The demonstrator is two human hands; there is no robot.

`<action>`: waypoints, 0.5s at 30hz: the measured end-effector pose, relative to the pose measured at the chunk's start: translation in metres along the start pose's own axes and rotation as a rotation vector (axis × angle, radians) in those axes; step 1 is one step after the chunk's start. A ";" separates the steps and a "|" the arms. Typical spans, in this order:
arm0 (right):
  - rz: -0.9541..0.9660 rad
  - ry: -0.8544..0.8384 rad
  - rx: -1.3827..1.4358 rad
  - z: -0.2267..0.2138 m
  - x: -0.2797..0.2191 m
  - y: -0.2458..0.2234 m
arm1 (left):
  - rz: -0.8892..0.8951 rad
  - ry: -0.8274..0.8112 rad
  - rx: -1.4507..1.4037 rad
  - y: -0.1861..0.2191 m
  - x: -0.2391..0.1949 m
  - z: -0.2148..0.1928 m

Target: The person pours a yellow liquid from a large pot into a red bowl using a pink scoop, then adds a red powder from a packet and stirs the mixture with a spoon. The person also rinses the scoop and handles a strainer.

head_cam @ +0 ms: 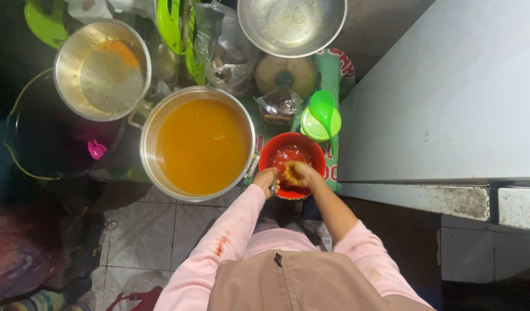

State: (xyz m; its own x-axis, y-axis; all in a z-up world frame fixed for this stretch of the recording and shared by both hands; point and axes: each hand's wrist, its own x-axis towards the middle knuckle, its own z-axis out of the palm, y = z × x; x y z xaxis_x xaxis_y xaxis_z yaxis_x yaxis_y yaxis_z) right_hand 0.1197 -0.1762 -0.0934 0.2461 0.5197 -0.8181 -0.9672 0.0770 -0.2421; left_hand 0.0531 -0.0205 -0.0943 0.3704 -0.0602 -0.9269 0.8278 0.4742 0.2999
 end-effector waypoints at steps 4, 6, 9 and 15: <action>-0.145 -0.143 -0.348 0.032 -0.040 -0.027 | -0.085 -0.133 -0.202 0.000 0.015 -0.003; -0.366 0.097 -1.014 0.055 -0.071 -0.027 | -0.089 -0.231 -0.289 0.001 0.017 0.003; -0.672 0.205 -1.439 0.085 -0.104 -0.024 | -0.083 -0.311 -0.336 0.004 0.018 0.012; -0.730 0.410 -1.491 0.082 -0.114 -0.024 | -0.040 -0.296 -0.289 0.008 0.018 0.024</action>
State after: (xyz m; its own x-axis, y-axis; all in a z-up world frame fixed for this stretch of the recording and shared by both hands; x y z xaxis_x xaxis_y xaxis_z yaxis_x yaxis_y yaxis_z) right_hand 0.1100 -0.1680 0.0487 0.8067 0.4852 -0.3373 0.1777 -0.7435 -0.6446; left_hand 0.0768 -0.0393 -0.1035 0.4803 -0.3131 -0.8193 0.7069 0.6911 0.1503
